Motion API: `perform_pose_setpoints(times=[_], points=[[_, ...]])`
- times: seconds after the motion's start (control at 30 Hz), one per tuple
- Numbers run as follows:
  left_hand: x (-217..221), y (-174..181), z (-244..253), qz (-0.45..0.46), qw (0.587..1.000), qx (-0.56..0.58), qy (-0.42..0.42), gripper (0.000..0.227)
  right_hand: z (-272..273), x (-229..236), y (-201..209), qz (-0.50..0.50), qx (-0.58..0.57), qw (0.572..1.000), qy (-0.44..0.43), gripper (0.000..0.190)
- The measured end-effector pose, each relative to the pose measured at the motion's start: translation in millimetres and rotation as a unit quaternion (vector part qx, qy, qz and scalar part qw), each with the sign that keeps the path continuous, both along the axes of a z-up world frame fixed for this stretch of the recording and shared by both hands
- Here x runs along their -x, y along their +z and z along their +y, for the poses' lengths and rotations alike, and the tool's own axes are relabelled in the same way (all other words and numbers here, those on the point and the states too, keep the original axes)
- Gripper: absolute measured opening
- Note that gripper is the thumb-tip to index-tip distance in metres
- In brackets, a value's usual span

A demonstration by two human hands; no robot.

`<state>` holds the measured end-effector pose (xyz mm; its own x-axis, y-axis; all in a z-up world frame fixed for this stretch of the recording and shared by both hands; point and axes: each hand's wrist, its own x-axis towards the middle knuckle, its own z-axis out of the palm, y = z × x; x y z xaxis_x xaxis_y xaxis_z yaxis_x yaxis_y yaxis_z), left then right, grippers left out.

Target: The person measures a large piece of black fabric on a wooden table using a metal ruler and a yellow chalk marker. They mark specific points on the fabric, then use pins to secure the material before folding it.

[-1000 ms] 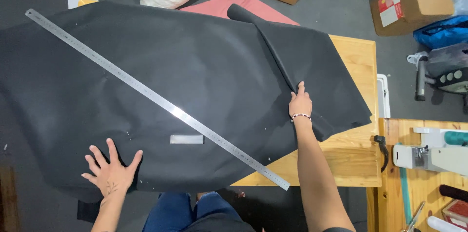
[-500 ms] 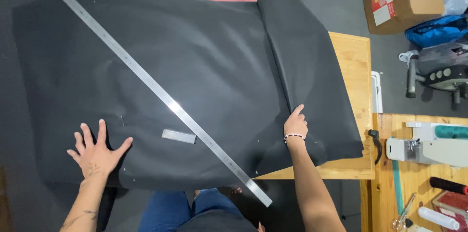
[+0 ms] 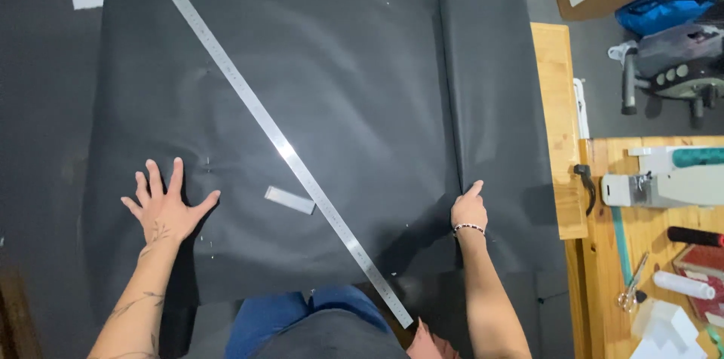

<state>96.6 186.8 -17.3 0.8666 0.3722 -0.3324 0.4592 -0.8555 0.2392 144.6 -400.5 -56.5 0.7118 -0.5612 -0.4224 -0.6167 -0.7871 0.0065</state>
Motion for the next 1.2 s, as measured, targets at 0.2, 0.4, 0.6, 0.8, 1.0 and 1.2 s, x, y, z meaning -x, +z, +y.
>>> perform_pose_setpoints(times=[0.2,0.4,0.6,0.8,1.0,1.2], points=[[-1.2,4.1,-1.5,-0.013,0.999,0.032,0.01,0.109,9.4,7.7,28.3,-0.028,-0.065,0.997,-0.024,0.066],[0.8,-3.5,-3.8,-0.026,0.996,0.069,0.051,0.102,5.4,8.1,66.1,-0.078,-0.156,0.982,-0.077,0.087],[18.6,-14.4,-8.2,-0.066,0.99,0.081,0.096,0.097,-90.5,-13.3,12.0,-0.265,-0.083,0.96,-0.022,0.037],[32.4,-30.6,-2.0,-0.059,0.993,0.054,0.087,0.092,-176.5,-53.6,-1.8,-0.287,-0.044,0.952,-0.097,0.032],[32.4,-35.4,-32.7,-0.116,0.991,0.038,0.056,0.061,-221.2,-77.0,12.6,-0.235,0.009,0.967,-0.096,0.061],[12.7,1.6,-127.9,-0.208,0.966,0.058,-0.145,0.066,-215.0,-87.8,56.1,-0.089,-0.096,0.987,-0.089,0.074]])
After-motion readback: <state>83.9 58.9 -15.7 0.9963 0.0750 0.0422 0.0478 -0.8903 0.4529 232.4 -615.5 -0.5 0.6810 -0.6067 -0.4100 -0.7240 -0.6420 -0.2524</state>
